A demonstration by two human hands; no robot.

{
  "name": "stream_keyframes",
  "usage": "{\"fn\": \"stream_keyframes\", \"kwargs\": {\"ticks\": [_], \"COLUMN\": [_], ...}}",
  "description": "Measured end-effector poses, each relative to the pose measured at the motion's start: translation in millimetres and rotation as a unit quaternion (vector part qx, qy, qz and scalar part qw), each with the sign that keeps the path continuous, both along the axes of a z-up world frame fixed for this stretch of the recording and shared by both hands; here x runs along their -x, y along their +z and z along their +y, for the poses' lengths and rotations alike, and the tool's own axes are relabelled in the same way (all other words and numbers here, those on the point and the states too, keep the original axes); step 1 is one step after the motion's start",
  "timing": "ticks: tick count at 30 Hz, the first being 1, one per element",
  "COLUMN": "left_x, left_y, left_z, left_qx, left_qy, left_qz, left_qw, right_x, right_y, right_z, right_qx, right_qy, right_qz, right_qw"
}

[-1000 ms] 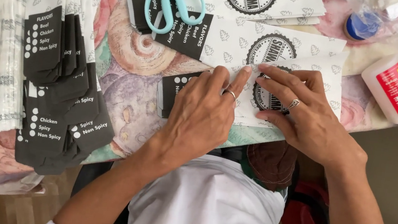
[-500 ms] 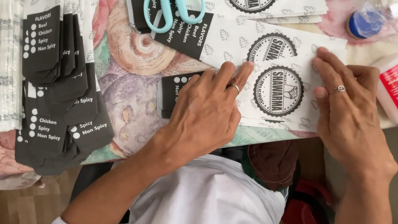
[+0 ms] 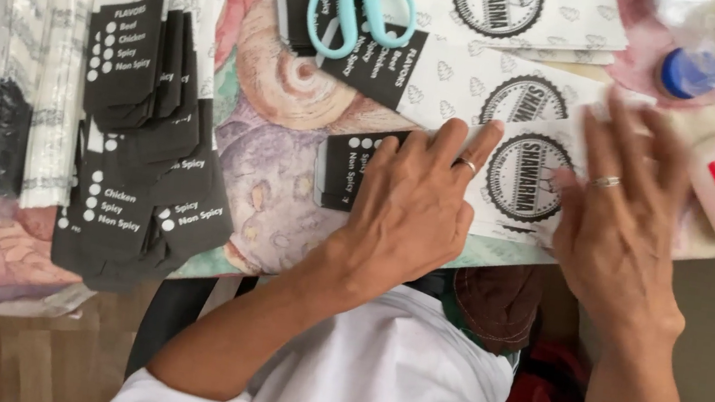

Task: Applying glue to the edges of paper food wrappers and folding them to prepare them for use.

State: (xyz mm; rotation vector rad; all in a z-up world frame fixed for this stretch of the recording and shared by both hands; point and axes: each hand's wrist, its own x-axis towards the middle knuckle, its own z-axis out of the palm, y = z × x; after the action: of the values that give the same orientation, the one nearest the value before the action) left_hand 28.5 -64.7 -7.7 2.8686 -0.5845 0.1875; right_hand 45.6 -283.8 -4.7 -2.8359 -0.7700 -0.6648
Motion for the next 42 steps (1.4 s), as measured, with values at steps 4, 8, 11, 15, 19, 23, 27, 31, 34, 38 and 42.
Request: {"fn": "stream_keyframes", "kwargs": {"ticks": [4,8,11,15,19,23,27,31,34,38,42], "left_x": [4,19,37,49,55,49,33,23,20,17,11], "left_y": [-1,-1,3,-6,4,29,19,6,7,10,19], "left_z": [-2,10,32,58,71,67,63,62,63,69,75], "left_qx": [-0.013,0.048,0.039,0.01,-0.044,-0.033,0.071,0.15,0.156,0.146,0.136], "left_qy": [0.025,0.03,0.069,0.133,0.166,0.156,-0.083,-0.174,-0.183,-0.198,-0.225], "left_qz": [-0.035,0.004,-0.029,0.031,0.015,-0.086,-0.105,-0.097,-0.095,-0.079,-0.045], "left_qw": [0.999,0.998,0.996,0.991,0.985,0.983,0.988,0.968,0.966,0.966,0.964], "right_x": [3,4,4,4,4,5,6,8,18,26,21], "right_y": [-2,-4,-4,-4,-3,-3,-3,-5,-4,15,16], "right_z": [13,14,12,13,14,14,13,10,-4,-43,-112], "right_qx": [-0.023,0.017,0.021,0.018,0.018,0.009,0.009,0.008,0.021,0.026,0.041], "right_qy": [0.081,0.057,0.052,0.046,0.044,0.046,0.044,0.038,0.013,-0.061,-0.202], "right_qz": [0.166,0.186,0.207,0.217,0.215,0.2,0.19,0.179,0.175,0.009,0.124], "right_qw": [0.983,0.981,0.977,0.975,0.975,0.979,0.981,0.983,0.984,0.998,0.971]}}
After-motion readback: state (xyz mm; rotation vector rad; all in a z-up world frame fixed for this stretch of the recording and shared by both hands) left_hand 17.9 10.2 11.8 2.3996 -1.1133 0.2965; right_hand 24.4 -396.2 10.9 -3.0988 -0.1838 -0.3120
